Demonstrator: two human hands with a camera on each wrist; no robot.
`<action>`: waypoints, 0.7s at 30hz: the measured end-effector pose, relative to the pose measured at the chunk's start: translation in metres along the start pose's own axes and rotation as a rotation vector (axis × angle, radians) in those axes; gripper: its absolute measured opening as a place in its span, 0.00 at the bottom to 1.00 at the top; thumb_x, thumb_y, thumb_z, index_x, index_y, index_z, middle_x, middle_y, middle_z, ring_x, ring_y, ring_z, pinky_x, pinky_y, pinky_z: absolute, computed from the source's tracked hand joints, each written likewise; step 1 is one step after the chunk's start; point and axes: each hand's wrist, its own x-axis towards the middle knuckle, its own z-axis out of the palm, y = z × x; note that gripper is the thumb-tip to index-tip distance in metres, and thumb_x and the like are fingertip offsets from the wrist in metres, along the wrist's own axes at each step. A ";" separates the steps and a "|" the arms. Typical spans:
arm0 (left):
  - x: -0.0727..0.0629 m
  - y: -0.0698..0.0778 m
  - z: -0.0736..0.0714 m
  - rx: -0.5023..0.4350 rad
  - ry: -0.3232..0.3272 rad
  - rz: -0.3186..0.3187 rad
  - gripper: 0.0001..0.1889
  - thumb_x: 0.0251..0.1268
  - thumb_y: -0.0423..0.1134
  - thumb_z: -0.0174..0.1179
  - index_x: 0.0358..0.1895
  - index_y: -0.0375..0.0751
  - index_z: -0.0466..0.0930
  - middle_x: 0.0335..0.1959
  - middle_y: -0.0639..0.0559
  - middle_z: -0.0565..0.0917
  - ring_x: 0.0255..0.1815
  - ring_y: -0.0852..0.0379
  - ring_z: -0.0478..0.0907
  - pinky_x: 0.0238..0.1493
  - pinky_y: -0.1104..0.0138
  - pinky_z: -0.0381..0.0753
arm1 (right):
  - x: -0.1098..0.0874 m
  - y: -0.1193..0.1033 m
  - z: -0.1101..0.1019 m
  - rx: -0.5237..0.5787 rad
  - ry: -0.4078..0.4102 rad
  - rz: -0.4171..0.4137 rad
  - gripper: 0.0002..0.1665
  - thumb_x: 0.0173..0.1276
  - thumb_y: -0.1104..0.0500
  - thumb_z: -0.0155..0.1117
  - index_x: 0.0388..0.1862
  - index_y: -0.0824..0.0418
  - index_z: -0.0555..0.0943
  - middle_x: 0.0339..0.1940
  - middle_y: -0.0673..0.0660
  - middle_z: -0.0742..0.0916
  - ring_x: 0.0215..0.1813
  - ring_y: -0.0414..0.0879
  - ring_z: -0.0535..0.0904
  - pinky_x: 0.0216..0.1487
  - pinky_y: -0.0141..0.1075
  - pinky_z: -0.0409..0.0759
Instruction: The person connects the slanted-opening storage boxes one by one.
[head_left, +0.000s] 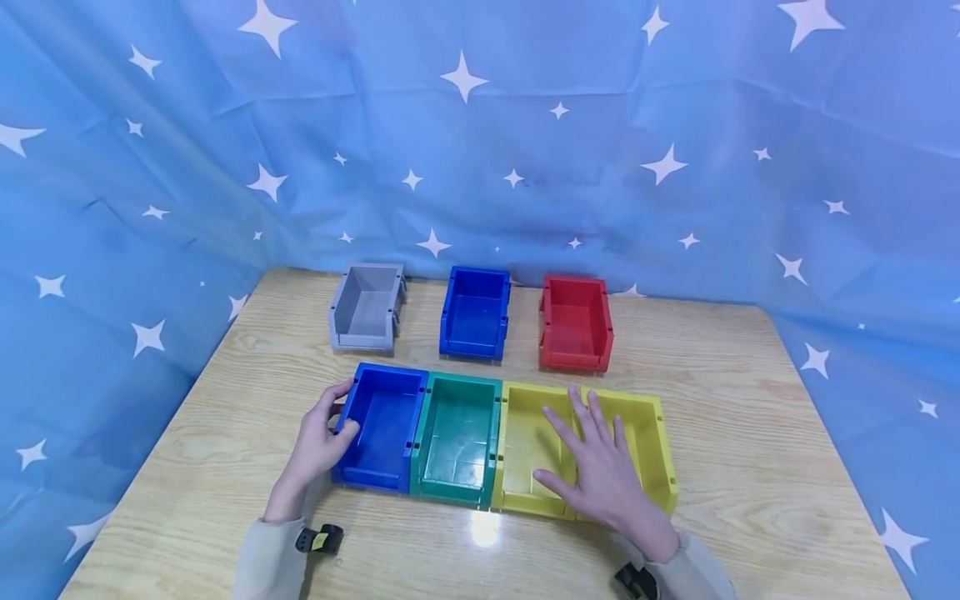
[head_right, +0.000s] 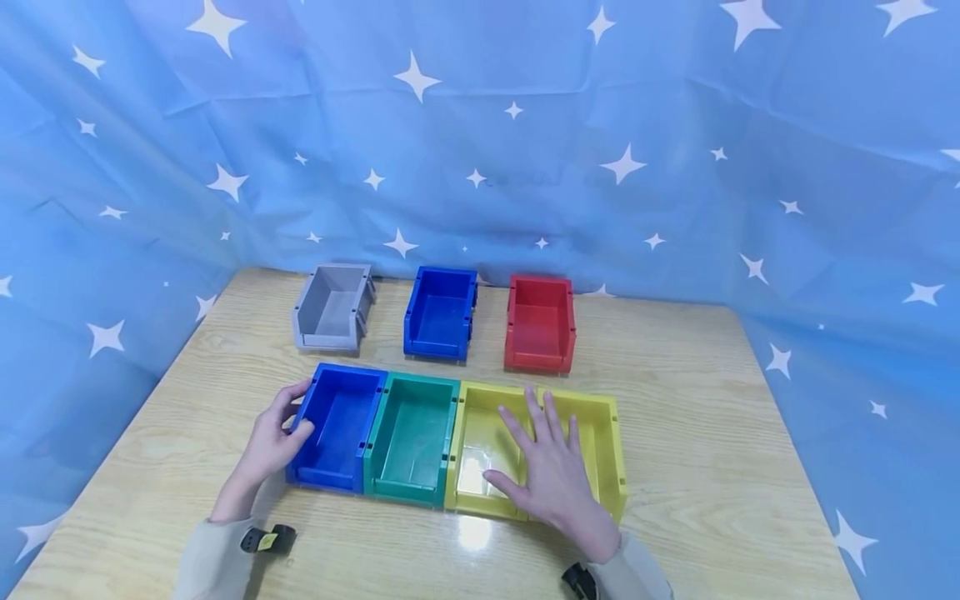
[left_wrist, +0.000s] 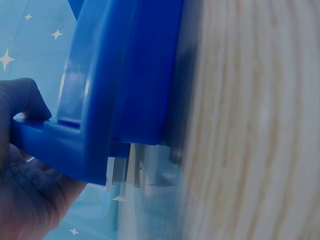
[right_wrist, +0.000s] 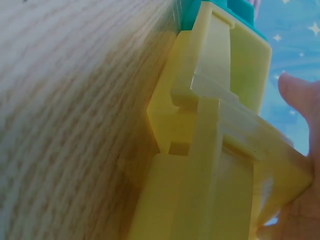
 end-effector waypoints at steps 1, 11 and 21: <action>0.000 0.000 0.000 0.001 0.001 0.002 0.28 0.43 0.13 0.53 0.55 0.14 0.66 0.52 0.20 0.72 0.40 0.29 0.77 0.37 0.45 0.79 | 0.000 0.000 0.000 0.003 -0.001 0.001 0.47 0.57 0.31 0.57 0.72 0.49 0.62 0.75 0.63 0.54 0.73 0.65 0.45 0.59 0.71 0.51; -0.002 -0.001 0.000 -0.006 -0.006 0.021 0.27 0.43 0.13 0.53 0.55 0.14 0.66 0.51 0.19 0.72 0.39 0.29 0.78 0.32 0.50 0.80 | -0.003 -0.001 0.004 0.030 -0.018 0.026 0.49 0.56 0.31 0.59 0.73 0.49 0.60 0.75 0.63 0.53 0.74 0.64 0.43 0.59 0.71 0.50; 0.001 -0.001 0.000 -0.008 0.004 0.014 0.27 0.43 0.12 0.53 0.55 0.14 0.66 0.52 0.19 0.72 0.39 0.28 0.78 0.36 0.46 0.79 | -0.001 0.000 0.005 0.049 -0.008 0.021 0.49 0.56 0.32 0.59 0.73 0.49 0.59 0.75 0.63 0.53 0.74 0.64 0.43 0.60 0.71 0.49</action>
